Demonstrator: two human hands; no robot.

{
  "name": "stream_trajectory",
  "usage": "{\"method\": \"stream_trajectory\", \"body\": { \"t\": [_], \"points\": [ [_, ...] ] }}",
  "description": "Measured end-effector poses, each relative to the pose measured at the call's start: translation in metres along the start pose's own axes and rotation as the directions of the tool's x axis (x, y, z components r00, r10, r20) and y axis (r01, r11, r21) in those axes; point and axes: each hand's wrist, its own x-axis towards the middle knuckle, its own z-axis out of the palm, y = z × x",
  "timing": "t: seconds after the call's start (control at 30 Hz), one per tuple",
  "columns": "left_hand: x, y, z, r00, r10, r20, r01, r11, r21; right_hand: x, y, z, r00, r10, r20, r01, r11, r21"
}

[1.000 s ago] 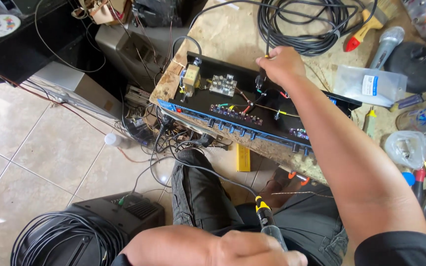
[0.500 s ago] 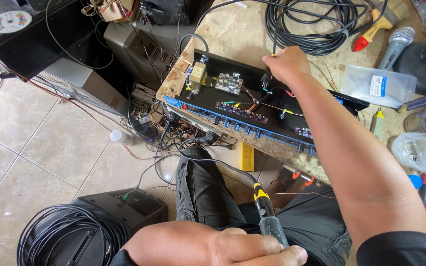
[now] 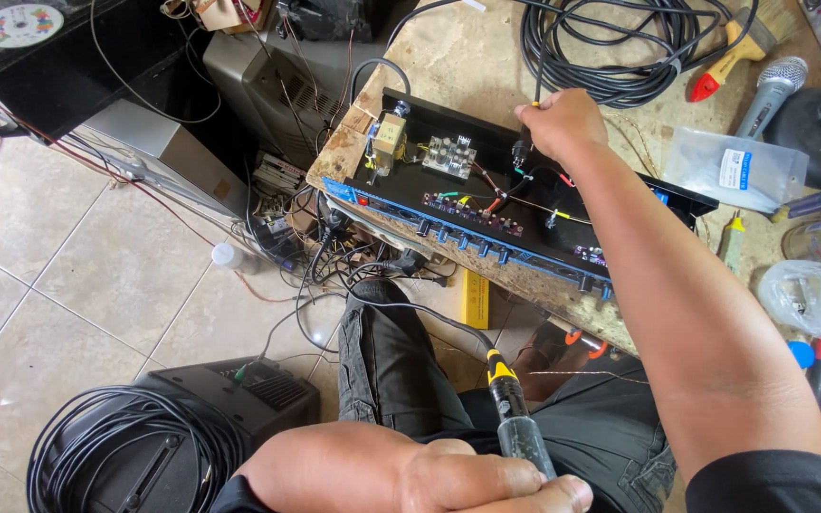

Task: Repairing and testing an electronic audio mixer using a soldering iron and a microphone

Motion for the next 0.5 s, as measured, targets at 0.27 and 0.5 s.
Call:
{"method": "stream_trajectory", "body": {
  "t": [0.27, 0.5],
  "points": [
    [-0.003, -0.008, 0.004, 0.988, 0.134, -0.077, -0.127, 0.988, 0.083, 0.002, 0.001, 0.000, 1.000, -0.018, -0.023, 0.017, 1.000, -0.007],
    [0.023, -0.016, 0.008, 0.874, -0.460, 0.155, 0.485, 0.829, -0.278, -0.018, -0.004, -0.008, 0.998, -0.047, -0.043, 0.049, 0.998, 0.045]
  ]
}}
